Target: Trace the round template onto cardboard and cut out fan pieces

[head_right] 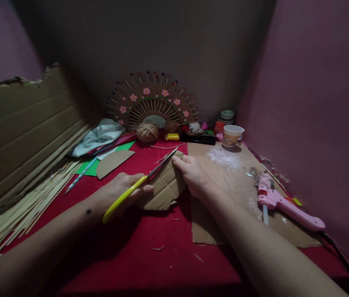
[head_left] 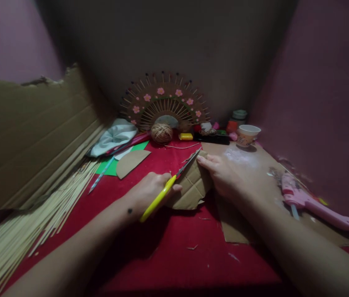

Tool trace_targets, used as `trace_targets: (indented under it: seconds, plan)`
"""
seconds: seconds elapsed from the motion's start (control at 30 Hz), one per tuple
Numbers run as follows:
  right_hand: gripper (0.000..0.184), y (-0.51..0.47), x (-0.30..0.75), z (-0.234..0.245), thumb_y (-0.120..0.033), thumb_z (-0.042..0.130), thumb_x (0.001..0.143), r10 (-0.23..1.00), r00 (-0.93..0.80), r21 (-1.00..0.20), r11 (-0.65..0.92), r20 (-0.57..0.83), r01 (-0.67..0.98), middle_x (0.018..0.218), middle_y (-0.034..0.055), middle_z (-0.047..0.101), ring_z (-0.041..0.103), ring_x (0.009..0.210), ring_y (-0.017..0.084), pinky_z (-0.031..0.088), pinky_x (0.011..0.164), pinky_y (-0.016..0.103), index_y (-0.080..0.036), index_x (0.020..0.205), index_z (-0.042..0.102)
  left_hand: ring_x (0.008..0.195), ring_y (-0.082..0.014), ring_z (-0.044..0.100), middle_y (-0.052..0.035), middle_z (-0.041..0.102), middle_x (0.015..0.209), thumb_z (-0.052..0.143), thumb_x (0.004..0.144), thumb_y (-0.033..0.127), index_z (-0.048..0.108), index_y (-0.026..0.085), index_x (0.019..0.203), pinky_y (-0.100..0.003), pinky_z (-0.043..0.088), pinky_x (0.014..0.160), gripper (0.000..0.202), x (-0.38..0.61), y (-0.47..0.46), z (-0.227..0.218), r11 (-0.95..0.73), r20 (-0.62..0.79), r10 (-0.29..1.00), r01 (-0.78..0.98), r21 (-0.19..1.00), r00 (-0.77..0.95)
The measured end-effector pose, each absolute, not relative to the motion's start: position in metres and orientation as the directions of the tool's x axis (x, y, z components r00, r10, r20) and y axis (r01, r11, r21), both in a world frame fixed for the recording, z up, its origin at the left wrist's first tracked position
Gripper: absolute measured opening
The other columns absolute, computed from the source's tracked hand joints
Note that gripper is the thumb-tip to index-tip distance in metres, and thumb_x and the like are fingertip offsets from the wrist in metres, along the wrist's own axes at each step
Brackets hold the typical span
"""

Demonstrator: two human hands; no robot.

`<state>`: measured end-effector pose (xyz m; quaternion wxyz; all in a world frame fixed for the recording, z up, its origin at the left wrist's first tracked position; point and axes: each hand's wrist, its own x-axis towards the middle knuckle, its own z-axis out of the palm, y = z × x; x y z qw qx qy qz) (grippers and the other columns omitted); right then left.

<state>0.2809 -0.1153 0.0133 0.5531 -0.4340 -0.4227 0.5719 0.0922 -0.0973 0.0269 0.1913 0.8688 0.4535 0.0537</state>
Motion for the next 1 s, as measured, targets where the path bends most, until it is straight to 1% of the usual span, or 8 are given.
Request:
trace_targets:
  seconds: [0.17, 0.27, 0.33, 0.53, 0.63, 0.7, 0.83, 1.0]
  plan:
    - [0.013, -0.12, 0.278, 0.019, -0.029, 0.057, 0.075, 0.999, -0.021, -0.973, -0.028, -0.024, -0.228, 0.063, 0.0036, 0.064, 0.056, 0.055, 0.016, 0.043, 0.061, 0.032, -0.017, 0.073, 0.062, 0.046, -0.0136, 0.047, -0.0008, 0.053, 0.056, 0.036, 0.082, 0.057, 0.052, 0.021, 0.073, -0.025, 0.025, 0.045, 0.041, 0.089, -0.101, 0.033, -0.526, -0.139, 0.804, 0.801, 0.286, 0.578]
    - [0.014, -0.122, 0.277, 0.021, -0.031, 0.058, 0.075, 0.999, -0.031, -0.975, -0.035, -0.029, -0.219, 0.064, 0.0038, 0.064, 0.056, 0.055, 0.016, 0.043, 0.06, 0.031, -0.017, 0.074, 0.062, 0.05, -0.0158, 0.049, -0.003, 0.055, 0.058, 0.035, 0.082, 0.057, 0.054, 0.02, 0.074, -0.026, 0.026, 0.047, 0.042, 0.092, -0.103, 0.032, -0.509, -0.1, 0.836, 0.831, 0.224, 0.539]
    - [0.014, -0.121, 0.278, 0.02, -0.031, 0.059, 0.074, 0.999, -0.021, -0.977, -0.04, -0.036, -0.21, 0.063, 0.0035, 0.064, 0.056, 0.055, 0.016, 0.043, 0.058, 0.03, -0.017, 0.072, 0.061, 0.052, -0.0156, 0.049, -0.0033, 0.055, 0.06, 0.036, 0.082, 0.056, 0.055, 0.02, 0.075, -0.026, 0.027, 0.048, 0.042, 0.096, -0.104, 0.029, -0.476, -0.079, 0.86, 0.848, 0.233, 0.505]
    - [0.015, -0.117, 0.283, 0.019, -0.03, 0.062, 0.071, 0.996, 0.011, -0.979, -0.083, -0.086, -0.188, 0.06, 0.0037, 0.063, 0.056, 0.054, 0.016, 0.042, 0.056, 0.03, -0.016, 0.067, 0.059, 0.051, -0.0123, 0.047, -0.0002, 0.053, 0.058, 0.042, 0.08, 0.053, 0.051, 0.019, 0.066, -0.025, 0.03, 0.049, 0.038, 0.097, -0.093, 0.022, -0.459, -0.046, 0.843, 0.761, 0.458, 0.536]
    - [0.016, -0.117, 0.284, 0.021, -0.03, 0.062, 0.072, 0.997, 0.024, -0.981, -0.064, -0.07, -0.182, 0.059, 0.0034, 0.062, 0.054, 0.054, 0.015, 0.041, 0.057, 0.029, -0.016, 0.064, 0.059, 0.047, -0.0114, 0.045, 0.0016, 0.05, 0.054, 0.041, 0.081, 0.053, 0.047, 0.019, 0.063, -0.025, 0.03, 0.047, 0.039, 0.091, -0.083, 0.016, -0.424, 0.051, 0.885, 0.756, 0.499, 0.462]
    - [0.018, -0.118, 0.283, 0.021, -0.031, 0.063, 0.072, 0.998, 0.007, -0.979, -0.067, -0.069, -0.192, 0.058, 0.0022, 0.061, 0.053, 0.052, 0.014, 0.041, 0.057, 0.029, -0.017, 0.063, 0.058, 0.045, -0.0111, 0.047, 0.0016, 0.052, 0.055, 0.041, 0.081, 0.054, 0.045, 0.019, 0.066, -0.025, 0.032, 0.044, 0.038, 0.088, -0.079, 0.012, -0.359, 0.028, 0.904, 0.723, 0.59, 0.426]
    - [0.019, -0.117, 0.281, 0.015, -0.035, 0.063, 0.072, 0.994, -0.083, -0.967, -0.087, -0.069, -0.239, 0.062, 0.0033, 0.063, 0.056, 0.054, 0.016, 0.043, 0.059, 0.031, -0.017, 0.069, 0.059, 0.043, -0.0105, 0.052, 0.0008, 0.059, 0.062, 0.051, 0.078, 0.051, 0.043, 0.019, 0.073, -0.023, 0.038, 0.041, 0.033, 0.088, -0.081, 0.013, -0.194, -0.079, 0.851, 0.45, 0.872, 0.52]
    - [0.018, -0.118, 0.278, 0.011, -0.035, 0.062, 0.074, 0.984, -0.163, -0.951, -0.121, -0.076, -0.284, 0.066, 0.0045, 0.066, 0.057, 0.055, 0.015, 0.044, 0.06, 0.031, -0.018, 0.07, 0.06, 0.053, -0.0094, 0.054, 0.0023, 0.059, 0.068, 0.07, 0.066, 0.036, 0.047, 0.017, 0.08, -0.021, 0.04, 0.046, 0.033, 0.092, -0.09, 0.026, -0.153, -0.029, 0.858, 0.31, 0.938, 0.512]
